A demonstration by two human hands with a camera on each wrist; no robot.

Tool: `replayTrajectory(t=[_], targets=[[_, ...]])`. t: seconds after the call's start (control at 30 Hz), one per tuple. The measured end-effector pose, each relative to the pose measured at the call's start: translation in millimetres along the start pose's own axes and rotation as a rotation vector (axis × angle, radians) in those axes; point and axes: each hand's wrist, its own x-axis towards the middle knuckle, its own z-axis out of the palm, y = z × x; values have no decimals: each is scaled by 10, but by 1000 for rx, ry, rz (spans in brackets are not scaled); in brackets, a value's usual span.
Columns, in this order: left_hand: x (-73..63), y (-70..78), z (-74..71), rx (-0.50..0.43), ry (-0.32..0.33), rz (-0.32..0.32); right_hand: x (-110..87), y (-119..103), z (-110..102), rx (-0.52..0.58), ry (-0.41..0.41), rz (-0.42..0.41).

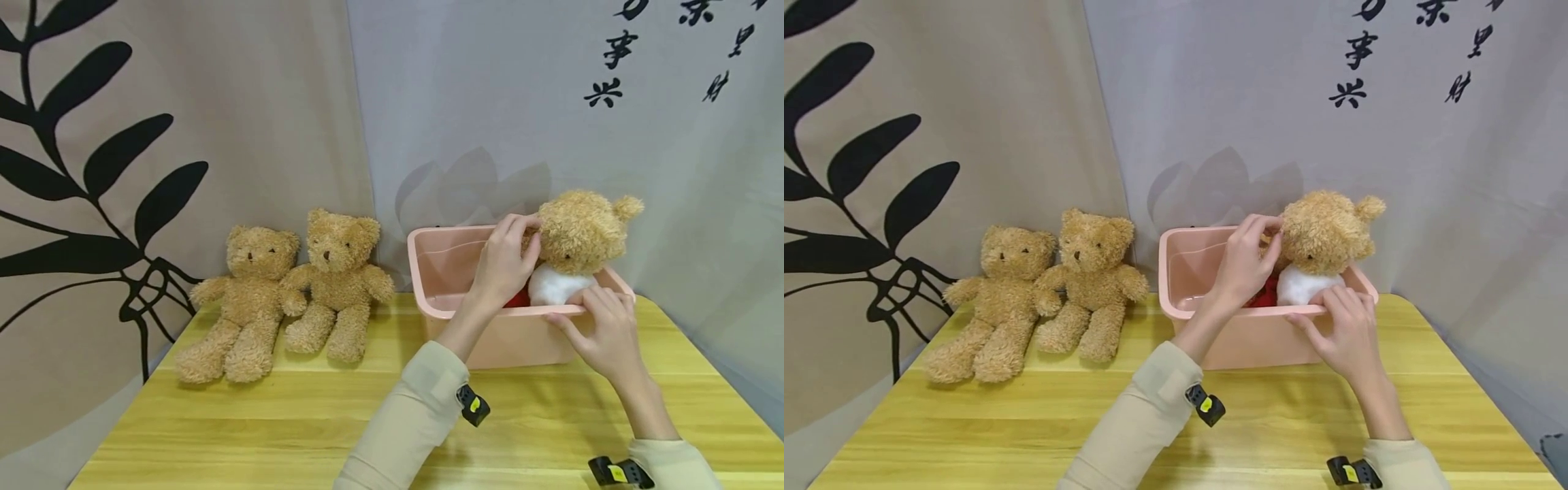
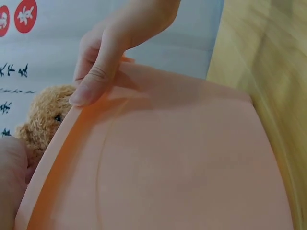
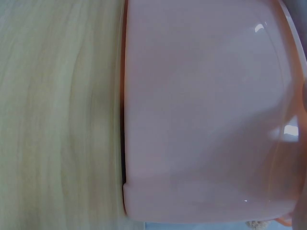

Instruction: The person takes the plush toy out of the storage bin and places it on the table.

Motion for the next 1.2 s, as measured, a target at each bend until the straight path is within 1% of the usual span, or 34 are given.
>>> replayTrajectory(t=[0.13,0.23,0.33,0.47,0.6,0.77,0.83,0.93,1.03,1.2], targets=[[-4,-17,-57,-81,70,9,-13,2,21,-10,3,-2],[7,-26,-127,-177,135,39,-15,3,32,-12,8,-9],[28,-39,-213,-226,198,77,-11,5,38,-9,12,-13],[45,-76,-333,-241,287,125,-7,6,42,-7,9,-3],[43,-116,-455,-233,354,162,-10,4,38,-13,3,8],[29,-131,-612,-206,401,181,-10,6,18,-3,-6,14],[-1,-139,-661,-193,391,177,-11,11,12,2,-3,11],[-78,-184,-692,-150,347,150,-13,18,8,-1,5,5],[-171,-247,-687,-130,284,99,-18,23,7,-6,6,4],[-281,-304,-676,-167,168,4,-17,14,12,-4,2,10]])
